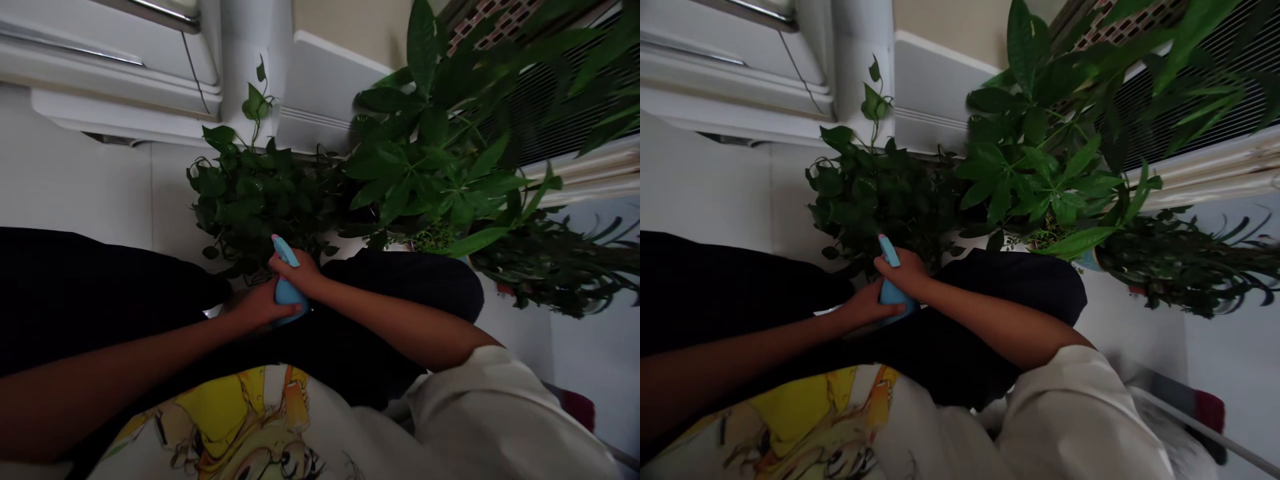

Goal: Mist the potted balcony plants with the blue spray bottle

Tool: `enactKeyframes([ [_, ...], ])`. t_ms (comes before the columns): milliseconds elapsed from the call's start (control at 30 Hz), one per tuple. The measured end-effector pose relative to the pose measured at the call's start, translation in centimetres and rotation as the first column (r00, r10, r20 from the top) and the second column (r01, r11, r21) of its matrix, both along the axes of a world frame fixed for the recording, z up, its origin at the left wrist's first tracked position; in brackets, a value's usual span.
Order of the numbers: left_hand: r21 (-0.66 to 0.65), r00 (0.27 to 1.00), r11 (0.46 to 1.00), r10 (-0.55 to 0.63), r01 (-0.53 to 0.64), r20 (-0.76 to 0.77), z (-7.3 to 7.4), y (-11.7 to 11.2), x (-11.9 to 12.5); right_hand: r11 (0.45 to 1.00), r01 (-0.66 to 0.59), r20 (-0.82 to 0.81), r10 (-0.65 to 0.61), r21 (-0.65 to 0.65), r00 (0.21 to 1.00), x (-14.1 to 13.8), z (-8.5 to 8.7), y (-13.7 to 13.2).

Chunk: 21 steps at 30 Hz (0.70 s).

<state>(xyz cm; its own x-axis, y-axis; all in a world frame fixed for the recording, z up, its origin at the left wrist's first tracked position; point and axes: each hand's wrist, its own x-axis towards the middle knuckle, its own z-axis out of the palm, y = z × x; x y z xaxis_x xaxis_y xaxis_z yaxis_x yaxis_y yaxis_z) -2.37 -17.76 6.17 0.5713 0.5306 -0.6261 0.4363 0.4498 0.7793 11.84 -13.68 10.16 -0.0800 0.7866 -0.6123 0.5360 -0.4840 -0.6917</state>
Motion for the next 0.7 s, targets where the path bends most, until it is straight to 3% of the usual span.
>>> enactKeyframes([
  [433, 0.116, 0.986, 0.98, -0.165, 0.164, 0.0, 0.8, 0.2, 1.7, 0.974, 0.181, -0.058, -0.175, 0.134, 0.983, 2.1, 0.8, -2.7],
  [700, 0.196, 0.958, 0.939, -0.264, 0.282, -0.113, 0.3, 0.5, 2.4, 0.939, 0.213, -0.155, -0.175, 0.271, 0.972, 3.0, 0.1, -4.6],
])
